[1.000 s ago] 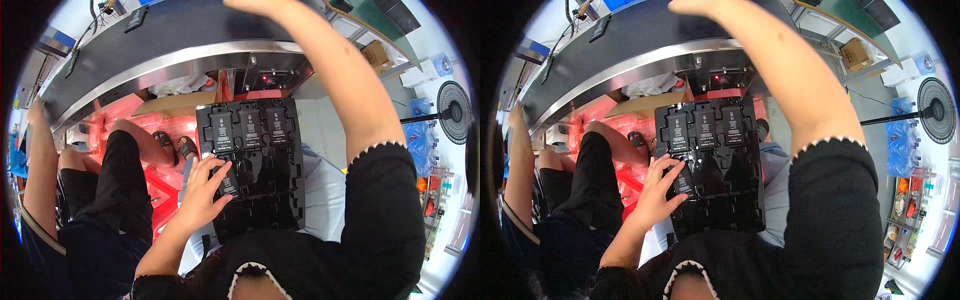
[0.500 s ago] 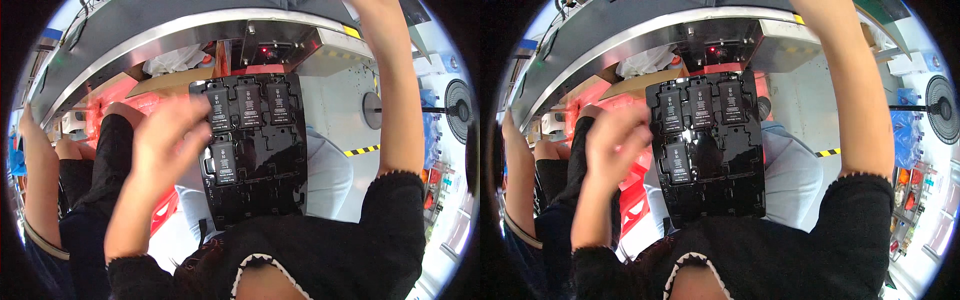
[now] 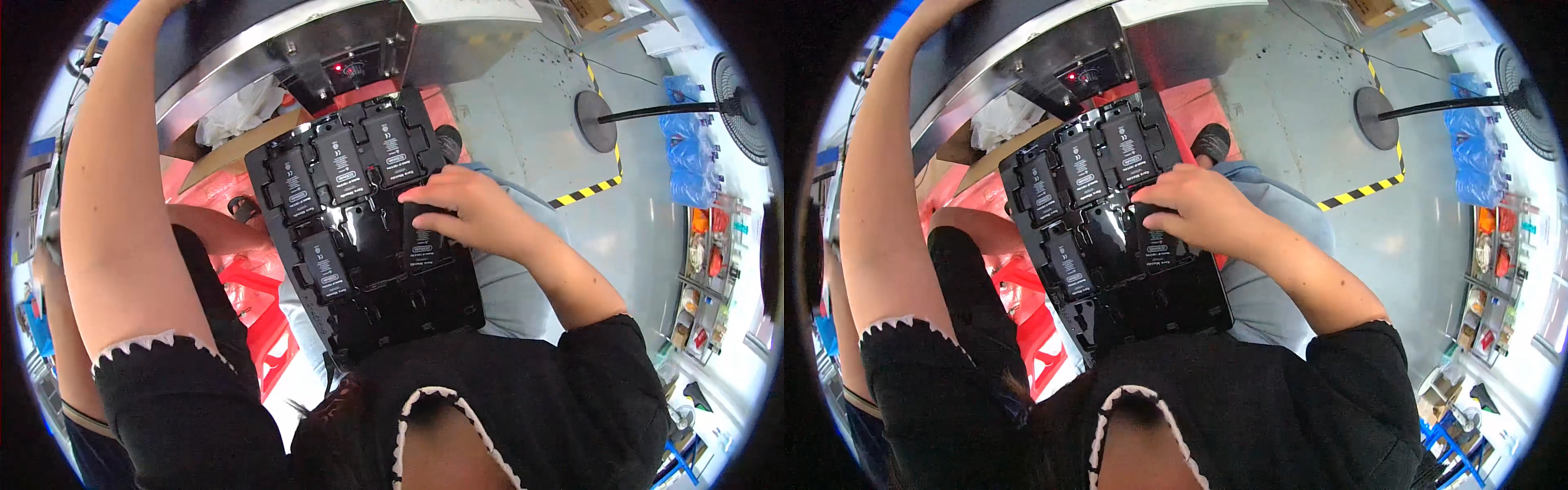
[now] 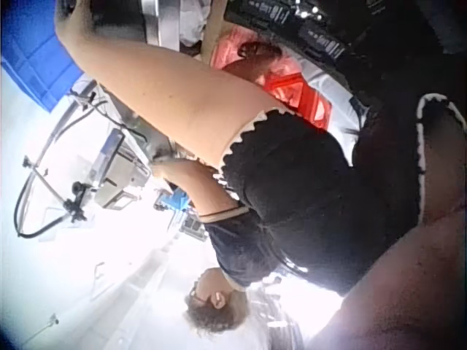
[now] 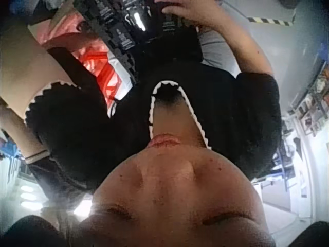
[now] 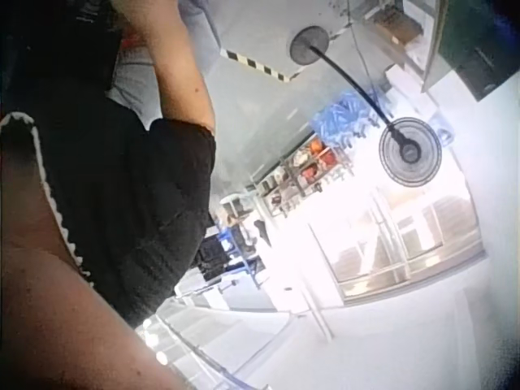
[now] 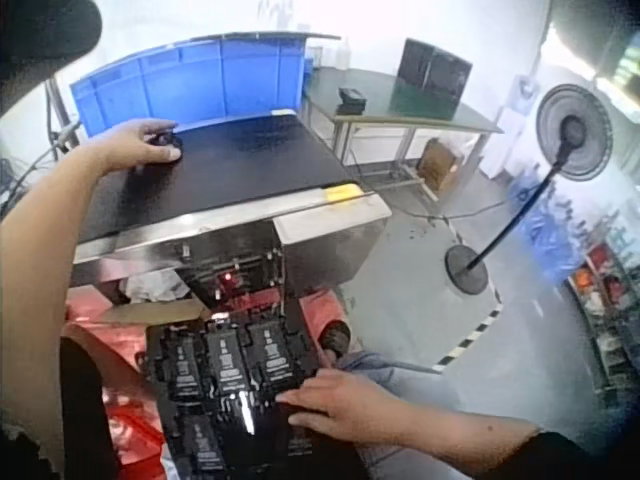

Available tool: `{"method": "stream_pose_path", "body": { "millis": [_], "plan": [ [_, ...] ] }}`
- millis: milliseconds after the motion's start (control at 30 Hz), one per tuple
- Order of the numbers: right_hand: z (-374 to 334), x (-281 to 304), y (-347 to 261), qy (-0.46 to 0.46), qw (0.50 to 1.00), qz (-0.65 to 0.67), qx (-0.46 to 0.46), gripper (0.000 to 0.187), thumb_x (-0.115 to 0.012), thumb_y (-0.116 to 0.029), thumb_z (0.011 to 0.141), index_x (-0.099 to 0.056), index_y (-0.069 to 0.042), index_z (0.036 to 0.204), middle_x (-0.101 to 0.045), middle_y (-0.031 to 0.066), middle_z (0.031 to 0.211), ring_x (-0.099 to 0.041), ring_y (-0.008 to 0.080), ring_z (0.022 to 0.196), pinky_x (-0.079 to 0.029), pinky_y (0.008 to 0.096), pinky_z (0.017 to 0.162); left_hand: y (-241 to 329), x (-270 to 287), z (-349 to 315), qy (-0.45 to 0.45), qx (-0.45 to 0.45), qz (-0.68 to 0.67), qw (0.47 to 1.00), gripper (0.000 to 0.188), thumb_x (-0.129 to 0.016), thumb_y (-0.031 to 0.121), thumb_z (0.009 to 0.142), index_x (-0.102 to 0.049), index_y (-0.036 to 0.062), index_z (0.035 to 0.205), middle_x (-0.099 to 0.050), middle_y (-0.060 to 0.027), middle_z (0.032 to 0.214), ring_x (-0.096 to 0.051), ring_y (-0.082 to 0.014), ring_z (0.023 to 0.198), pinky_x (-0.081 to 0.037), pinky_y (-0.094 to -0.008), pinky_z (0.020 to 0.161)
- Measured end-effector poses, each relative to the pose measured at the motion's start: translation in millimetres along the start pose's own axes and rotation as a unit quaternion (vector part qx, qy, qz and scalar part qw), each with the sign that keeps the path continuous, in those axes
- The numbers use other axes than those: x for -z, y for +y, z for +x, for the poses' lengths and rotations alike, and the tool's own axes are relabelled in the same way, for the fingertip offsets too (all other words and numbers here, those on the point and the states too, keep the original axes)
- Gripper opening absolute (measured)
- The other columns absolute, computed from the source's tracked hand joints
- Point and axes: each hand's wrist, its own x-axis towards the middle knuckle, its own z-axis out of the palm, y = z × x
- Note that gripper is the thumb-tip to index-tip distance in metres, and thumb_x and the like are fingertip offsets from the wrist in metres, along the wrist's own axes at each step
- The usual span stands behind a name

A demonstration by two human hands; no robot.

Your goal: The person sits on a red stool and repeatedly picks up small black battery modules from a blue bin. They place the modules into a black plastic tray held on their lap, arranging them into a grid pattern. The person continues this repetitive process of picking and placing until the tray is filled.

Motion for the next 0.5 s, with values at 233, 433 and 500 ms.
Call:
{"method": "stream_pose_path", "body": {
  "millis": [233,433,500],
  "plan": [
    [4.6,0.3,14.2,0.043,0.996,-0.02,0.071,0.03,-0.077,-0.018,0.075,-0.073,-0.013,0.105,-0.06,0.0036,0.086,-0.054,0.0255,0.087,-0.044,0.0363,0.079,25.1,-45.2,-134.1,0.201,-0.31,0.129,0.92,0.074,-0.08,0.029,0.074,-0.051,0.0076,0.139,-0.053,-0.0182,0.137,-0.052,-0.0293,0.124,-0.038,-0.0379,0.106],
    [7.6,-16.8,25.2,0.104,0.985,-0.02,0.139,0.026,-0.08,-0.019,0.072,-0.076,-0.016,0.097,-0.06,0.0005,0.101,-0.052,0.0228,0.096,-0.043,0.0343,0.084,21.4,-136.2,-290.8,-0.077,-0.216,0.089,0.969,0.089,-0.087,0.024,0.059,-0.049,0.0057,0.138,-0.048,-0.0158,0.136,-0.042,-0.036,0.132,-0.027,-0.0543,0.113],
    [13.0,-14.0,31.8,0.102,0.981,0.007,0.165,0.023,-0.079,-0.018,0.073,-0.077,-0.015,0.096,-0.063,0.0005,0.105,-0.053,0.022,0.1,-0.043,0.0338,0.086,5.2,-164.1,-309.2,-0.107,-0.179,0.073,0.975,0.092,-0.088,0.022,0.057,-0.048,0.0045,0.139,-0.046,-0.0158,0.137,-0.04,-0.0363,0.134,-0.024,-0.0549,0.115]
  ]
}}
